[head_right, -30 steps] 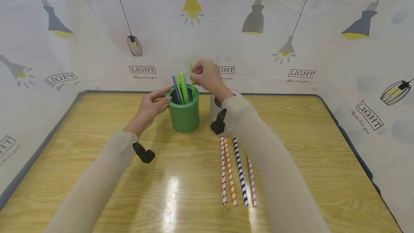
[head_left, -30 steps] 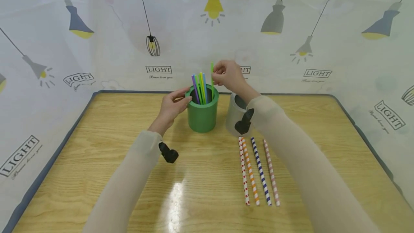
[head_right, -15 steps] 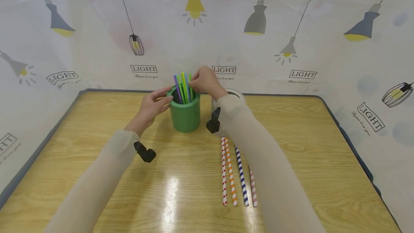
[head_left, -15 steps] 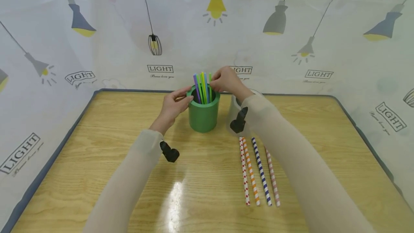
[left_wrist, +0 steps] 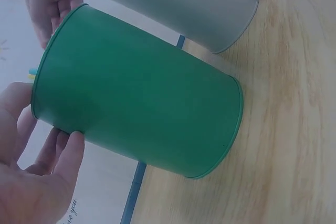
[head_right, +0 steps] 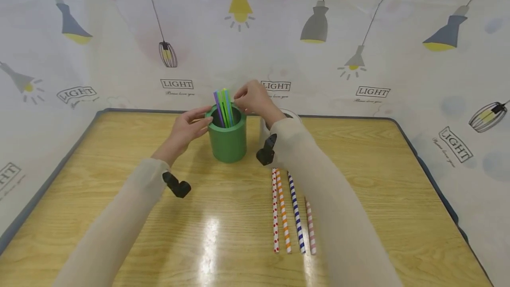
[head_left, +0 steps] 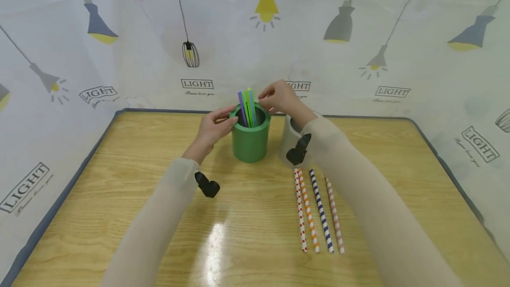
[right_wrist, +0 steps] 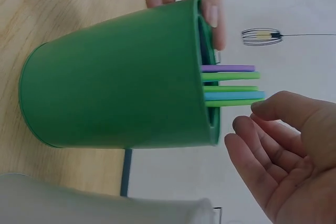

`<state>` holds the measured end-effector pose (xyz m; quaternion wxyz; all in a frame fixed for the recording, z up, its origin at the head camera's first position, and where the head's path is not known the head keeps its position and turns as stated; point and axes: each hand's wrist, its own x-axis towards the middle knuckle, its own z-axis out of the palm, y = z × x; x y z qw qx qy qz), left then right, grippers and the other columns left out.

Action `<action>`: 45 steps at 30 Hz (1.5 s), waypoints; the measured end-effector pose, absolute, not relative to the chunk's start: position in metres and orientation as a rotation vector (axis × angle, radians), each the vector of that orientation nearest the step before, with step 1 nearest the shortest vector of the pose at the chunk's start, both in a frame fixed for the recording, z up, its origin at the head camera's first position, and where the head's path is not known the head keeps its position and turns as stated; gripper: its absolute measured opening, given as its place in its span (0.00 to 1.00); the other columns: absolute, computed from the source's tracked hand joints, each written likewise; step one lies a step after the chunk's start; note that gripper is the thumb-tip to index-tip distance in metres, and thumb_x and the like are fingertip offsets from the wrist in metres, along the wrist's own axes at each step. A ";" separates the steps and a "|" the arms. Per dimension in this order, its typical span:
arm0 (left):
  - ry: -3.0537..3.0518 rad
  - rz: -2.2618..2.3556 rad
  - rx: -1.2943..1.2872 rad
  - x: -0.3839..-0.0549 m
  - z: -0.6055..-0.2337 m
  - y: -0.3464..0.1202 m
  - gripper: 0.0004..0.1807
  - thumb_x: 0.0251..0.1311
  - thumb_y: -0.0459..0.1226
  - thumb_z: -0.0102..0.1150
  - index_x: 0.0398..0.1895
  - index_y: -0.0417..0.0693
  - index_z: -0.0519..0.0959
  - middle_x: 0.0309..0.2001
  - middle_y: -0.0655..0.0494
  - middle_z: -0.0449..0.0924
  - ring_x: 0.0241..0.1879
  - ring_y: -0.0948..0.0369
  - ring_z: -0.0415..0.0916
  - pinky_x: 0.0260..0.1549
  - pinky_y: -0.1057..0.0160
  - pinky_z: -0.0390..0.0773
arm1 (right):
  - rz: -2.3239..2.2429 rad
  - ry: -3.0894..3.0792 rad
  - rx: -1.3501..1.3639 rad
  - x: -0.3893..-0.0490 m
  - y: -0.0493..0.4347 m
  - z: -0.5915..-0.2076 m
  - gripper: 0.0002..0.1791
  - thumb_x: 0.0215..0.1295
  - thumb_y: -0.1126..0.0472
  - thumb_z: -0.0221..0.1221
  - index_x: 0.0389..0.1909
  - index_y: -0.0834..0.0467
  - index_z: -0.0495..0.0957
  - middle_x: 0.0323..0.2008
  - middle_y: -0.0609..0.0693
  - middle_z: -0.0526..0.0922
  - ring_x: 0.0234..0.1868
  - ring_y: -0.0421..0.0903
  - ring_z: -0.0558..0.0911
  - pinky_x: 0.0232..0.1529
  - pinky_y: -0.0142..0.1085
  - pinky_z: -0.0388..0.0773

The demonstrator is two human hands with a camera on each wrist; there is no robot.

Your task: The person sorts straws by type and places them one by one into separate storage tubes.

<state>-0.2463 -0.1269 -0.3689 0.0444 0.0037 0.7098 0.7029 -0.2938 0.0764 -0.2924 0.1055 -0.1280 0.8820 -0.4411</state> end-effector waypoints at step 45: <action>2.365 1.863 0.318 -0.219 -0.329 0.006 0.24 0.59 0.36 0.59 0.59 0.46 0.71 0.61 0.52 0.68 0.58 0.56 0.65 0.54 0.61 0.69 | -1.283 2.612 -0.434 -0.211 0.243 -0.301 0.17 0.62 0.61 0.58 0.47 0.68 0.75 0.31 0.56 0.81 0.32 0.48 0.81 0.34 0.42 0.82</action>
